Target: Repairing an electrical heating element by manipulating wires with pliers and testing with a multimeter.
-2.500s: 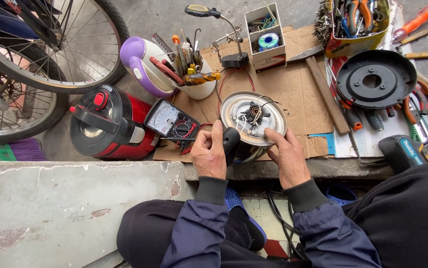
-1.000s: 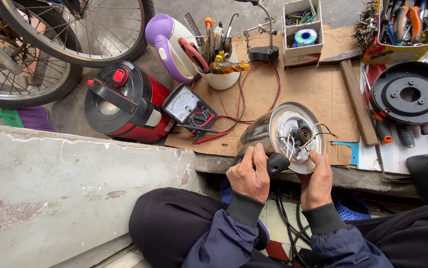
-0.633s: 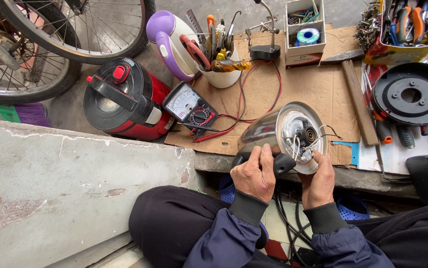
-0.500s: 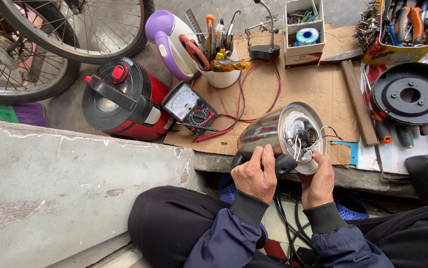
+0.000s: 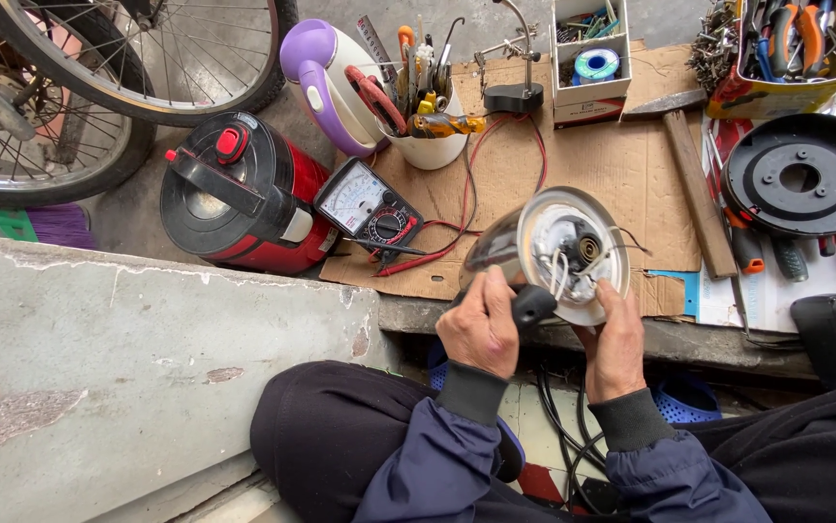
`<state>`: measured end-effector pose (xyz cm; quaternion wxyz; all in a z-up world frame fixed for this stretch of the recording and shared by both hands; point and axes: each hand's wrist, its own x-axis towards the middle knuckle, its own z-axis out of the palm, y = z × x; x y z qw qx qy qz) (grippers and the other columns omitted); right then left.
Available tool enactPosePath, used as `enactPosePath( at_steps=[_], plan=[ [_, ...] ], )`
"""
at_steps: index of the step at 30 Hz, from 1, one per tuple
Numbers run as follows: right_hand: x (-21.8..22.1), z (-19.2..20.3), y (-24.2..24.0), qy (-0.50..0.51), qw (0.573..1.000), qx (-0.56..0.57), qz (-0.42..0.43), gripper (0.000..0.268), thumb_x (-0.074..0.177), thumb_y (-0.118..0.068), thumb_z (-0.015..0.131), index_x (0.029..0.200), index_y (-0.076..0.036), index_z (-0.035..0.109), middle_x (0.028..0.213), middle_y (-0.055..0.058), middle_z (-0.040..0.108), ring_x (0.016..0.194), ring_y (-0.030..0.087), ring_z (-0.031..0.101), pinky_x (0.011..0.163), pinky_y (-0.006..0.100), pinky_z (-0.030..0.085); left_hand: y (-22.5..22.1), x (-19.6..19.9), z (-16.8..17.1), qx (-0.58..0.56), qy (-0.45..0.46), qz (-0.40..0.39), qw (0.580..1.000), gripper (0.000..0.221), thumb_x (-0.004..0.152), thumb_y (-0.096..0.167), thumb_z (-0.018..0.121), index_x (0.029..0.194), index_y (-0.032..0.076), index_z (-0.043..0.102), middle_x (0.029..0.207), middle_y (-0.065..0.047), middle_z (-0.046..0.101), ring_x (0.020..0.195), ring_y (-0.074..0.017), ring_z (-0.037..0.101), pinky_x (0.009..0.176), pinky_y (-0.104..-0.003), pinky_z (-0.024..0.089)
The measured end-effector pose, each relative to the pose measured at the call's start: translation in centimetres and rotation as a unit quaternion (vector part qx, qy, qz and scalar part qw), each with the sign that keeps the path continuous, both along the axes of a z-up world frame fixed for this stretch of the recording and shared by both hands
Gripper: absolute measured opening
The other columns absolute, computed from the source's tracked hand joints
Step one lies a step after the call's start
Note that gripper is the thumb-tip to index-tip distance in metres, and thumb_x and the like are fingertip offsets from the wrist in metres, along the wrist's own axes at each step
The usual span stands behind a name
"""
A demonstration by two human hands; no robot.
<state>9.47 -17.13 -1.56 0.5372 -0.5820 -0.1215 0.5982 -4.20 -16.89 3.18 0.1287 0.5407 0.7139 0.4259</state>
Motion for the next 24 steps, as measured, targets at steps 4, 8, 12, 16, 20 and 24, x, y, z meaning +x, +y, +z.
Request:
enactPosePath(
  at_steps=[4, 8, 12, 16, 20, 24],
  plan=[
    [-0.9, 5.0, 0.3, 0.006, 0.999, 0.025, 0.039, 0.070, 0.109, -0.036, 0.058, 0.174, -0.017, 0.038, 0.167, 0.022, 0.039, 0.152, 0.034, 0.039, 0.130, 0.069, 0.027, 0.7, -1.2, -0.3, -0.011, -0.048, 0.040, 0.998, 0.047, 0.113, 0.043, 0.053, 0.072, 0.022, 0.063, 0.062, -0.012, 0.073, 0.078, -0.0441, 0.079, 0.075, -0.049, 0.063],
    [-0.9, 4.2, 0.6, 0.019, 0.997, 0.026, 0.076, 0.082, 0.098, -0.026, 0.068, 0.175, -0.027, 0.039, 0.170, 0.007, 0.041, 0.141, 0.025, 0.041, 0.129, 0.063, 0.030, 1.2, -2.3, -1.6, -0.017, -0.095, 0.082, 0.992, 0.051, 0.113, 0.045, 0.053, 0.071, 0.020, 0.068, 0.061, -0.014, 0.072, 0.077, -0.0433, 0.080, 0.076, -0.048, 0.064],
    [-0.7, 4.5, 0.8, 0.031, 0.995, 0.010, 0.095, 0.096, 0.088, -0.014, 0.074, 0.176, -0.031, 0.038, 0.167, 0.001, 0.042, 0.127, 0.021, 0.040, 0.126, 0.059, 0.033, 1.1, -2.3, -1.8, -0.020, -0.109, 0.090, 0.990, 0.053, 0.114, 0.045, 0.052, 0.070, 0.021, 0.069, 0.060, -0.014, 0.071, 0.073, -0.0395, 0.080, 0.075, -0.044, 0.064],
    [-0.7, 4.9, 0.9, 0.030, 0.994, -0.002, 0.107, 0.103, 0.083, -0.012, 0.078, 0.176, -0.033, 0.037, 0.166, -0.001, 0.044, 0.124, 0.019, 0.040, 0.125, 0.061, 0.034, 0.9, -2.5, -2.1, -0.025, -0.103, 0.089, 0.990, 0.054, 0.114, 0.045, 0.051, 0.070, 0.021, 0.070, 0.061, -0.015, 0.071, 0.075, -0.0415, 0.079, 0.076, -0.045, 0.064],
    [-0.9, 5.6, 1.0, 0.031, 0.994, -0.012, 0.108, 0.106, 0.082, -0.011, 0.080, 0.176, -0.034, 0.036, 0.167, 0.000, 0.044, 0.124, 0.020, 0.040, 0.125, 0.063, 0.031, 0.8, -2.5, -2.1, -0.032, -0.102, 0.088, 0.990, 0.055, 0.114, 0.047, 0.051, 0.071, 0.020, 0.071, 0.063, -0.016, 0.072, 0.076, -0.0423, 0.079, 0.077, -0.047, 0.064],
    [-1.1, 5.8, 1.1, 0.036, 0.993, -0.020, 0.107, 0.106, 0.083, -0.009, 0.081, 0.176, -0.032, 0.035, 0.168, 0.001, 0.042, 0.127, 0.020, 0.039, 0.126, 0.065, 0.028, 0.8, -2.6, -2.2, -0.040, -0.113, 0.093, 0.988, 0.055, 0.114, 0.048, 0.050, 0.070, 0.020, 0.071, 0.062, -0.014, 0.071, 0.074, -0.0404, 0.079, 0.078, -0.045, 0.064]
  ],
)
